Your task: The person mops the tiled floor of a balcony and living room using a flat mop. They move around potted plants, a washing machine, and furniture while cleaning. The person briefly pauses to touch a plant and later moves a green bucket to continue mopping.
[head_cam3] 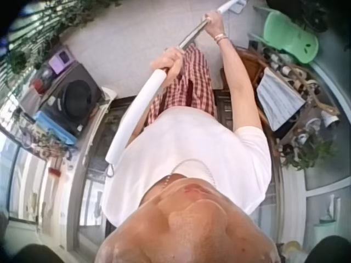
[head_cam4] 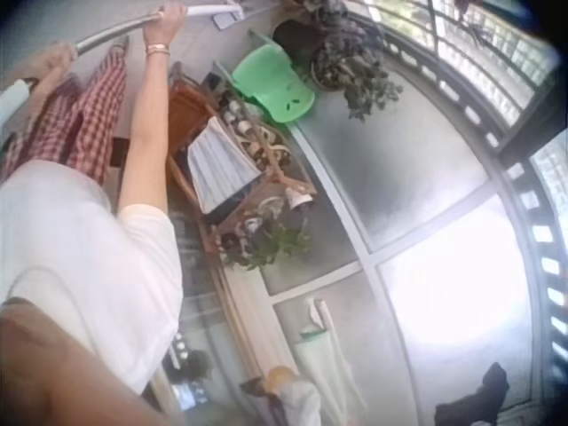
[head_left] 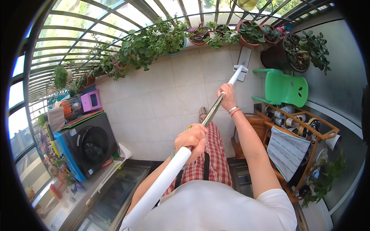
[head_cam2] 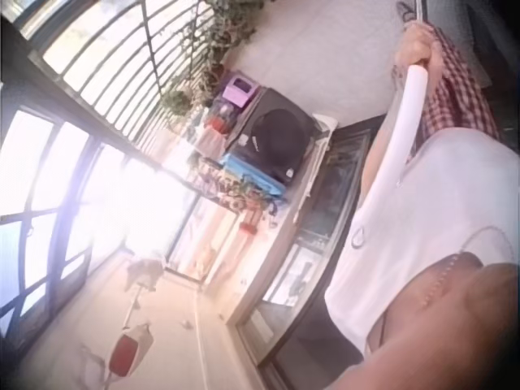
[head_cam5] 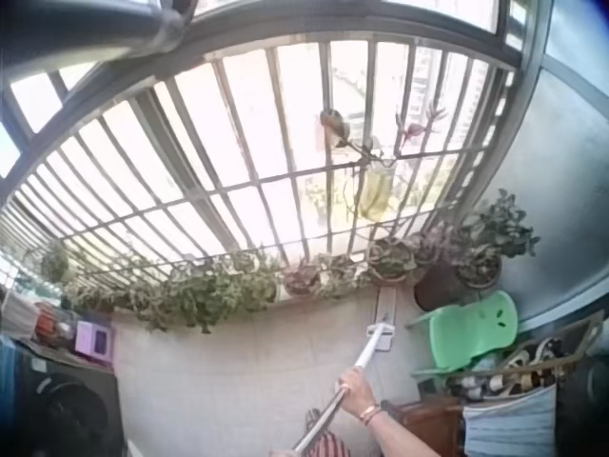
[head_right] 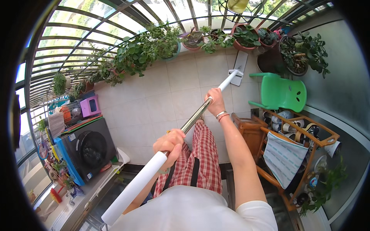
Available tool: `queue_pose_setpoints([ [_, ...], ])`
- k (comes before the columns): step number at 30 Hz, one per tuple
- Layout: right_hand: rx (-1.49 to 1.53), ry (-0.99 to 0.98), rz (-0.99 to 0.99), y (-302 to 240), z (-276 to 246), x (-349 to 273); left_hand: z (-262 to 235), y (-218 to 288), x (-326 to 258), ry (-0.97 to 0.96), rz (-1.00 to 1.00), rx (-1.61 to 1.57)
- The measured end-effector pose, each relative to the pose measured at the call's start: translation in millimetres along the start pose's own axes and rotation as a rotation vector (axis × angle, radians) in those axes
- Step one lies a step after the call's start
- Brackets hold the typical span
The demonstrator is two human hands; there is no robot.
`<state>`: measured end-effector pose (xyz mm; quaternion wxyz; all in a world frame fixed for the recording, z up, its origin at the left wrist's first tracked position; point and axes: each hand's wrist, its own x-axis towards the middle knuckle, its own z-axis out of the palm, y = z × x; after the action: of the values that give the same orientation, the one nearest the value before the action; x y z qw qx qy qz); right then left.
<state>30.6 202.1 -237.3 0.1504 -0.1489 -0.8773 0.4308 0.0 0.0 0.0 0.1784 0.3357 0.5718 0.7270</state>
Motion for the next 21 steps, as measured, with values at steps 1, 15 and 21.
queue_pose_setpoints([
  [1,-0.001,0.003,0.013,3.8,-10.9,2.4,7.8,-0.5,7.2,0.004,-0.026,-0.01],
  [15,0.092,-0.712,-0.082,-175.7,129.0,-12.2,-64.1,131.0,-79.1,0.677,-0.312,0.433],
  [21,0.156,-0.994,-0.109,-231.6,137.3,-12.4,-89.2,164.7,-104.7,0.631,-0.271,0.513],
])
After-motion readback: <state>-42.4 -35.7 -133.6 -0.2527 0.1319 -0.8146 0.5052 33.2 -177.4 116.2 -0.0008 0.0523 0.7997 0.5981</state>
